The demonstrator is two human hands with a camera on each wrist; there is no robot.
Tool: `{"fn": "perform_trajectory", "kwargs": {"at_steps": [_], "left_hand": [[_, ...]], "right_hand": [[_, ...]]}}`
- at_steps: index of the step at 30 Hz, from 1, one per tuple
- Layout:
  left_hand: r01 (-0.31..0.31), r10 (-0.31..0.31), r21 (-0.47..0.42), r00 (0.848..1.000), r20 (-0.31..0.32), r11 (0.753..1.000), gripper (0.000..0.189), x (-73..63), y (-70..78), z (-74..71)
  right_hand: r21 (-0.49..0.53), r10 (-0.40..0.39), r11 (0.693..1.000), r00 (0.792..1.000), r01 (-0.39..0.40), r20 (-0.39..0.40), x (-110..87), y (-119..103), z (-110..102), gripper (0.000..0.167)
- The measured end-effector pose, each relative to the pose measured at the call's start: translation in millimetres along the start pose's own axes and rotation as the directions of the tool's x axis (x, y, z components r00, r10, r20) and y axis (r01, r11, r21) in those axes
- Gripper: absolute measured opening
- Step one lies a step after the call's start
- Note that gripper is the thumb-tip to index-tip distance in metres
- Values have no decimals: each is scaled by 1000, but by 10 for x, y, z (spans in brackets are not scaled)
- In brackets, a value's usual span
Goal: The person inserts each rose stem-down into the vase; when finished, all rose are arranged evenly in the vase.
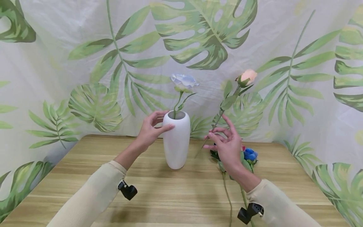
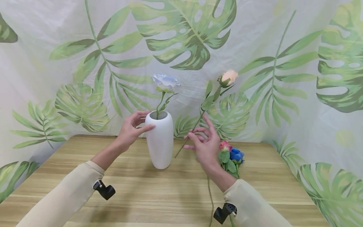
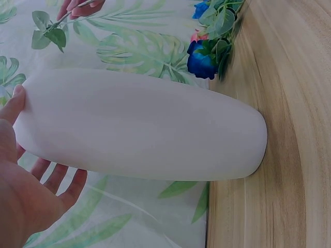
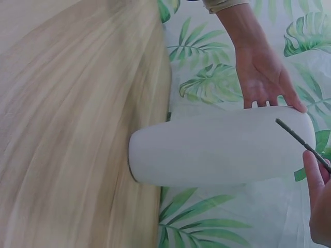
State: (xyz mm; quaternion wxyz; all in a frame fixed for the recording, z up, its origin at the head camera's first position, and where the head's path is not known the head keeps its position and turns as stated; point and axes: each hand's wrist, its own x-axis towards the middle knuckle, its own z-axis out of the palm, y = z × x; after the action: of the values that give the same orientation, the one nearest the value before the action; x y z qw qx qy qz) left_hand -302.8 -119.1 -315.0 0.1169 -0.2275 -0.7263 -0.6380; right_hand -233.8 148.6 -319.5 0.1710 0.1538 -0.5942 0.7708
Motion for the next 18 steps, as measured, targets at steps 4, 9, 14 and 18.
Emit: {"fn": "perform_trajectory", "kwargs": {"at_steps": [4,9,14,18], "left_hand": [[3,-3,3,1000,3,1000,49,-3,-1,-5],[-2,2,2,1000,4,1000,49,-2,-2,-6],[-8,8,1,1000,4,1000,49,4,-5,-5],[-4,4,2,1000,5,1000,49,0,-7,-6]], "right_hand": [[36,-30,999,998,32,-50,38,11,49,77],[116,-43,992,993,55,-107,94,-12,121,79],[196,-51,977,987,81,-152,151,-26,195,82],[223,-58,970,980,100,-188,188,-20,245,85]]}}
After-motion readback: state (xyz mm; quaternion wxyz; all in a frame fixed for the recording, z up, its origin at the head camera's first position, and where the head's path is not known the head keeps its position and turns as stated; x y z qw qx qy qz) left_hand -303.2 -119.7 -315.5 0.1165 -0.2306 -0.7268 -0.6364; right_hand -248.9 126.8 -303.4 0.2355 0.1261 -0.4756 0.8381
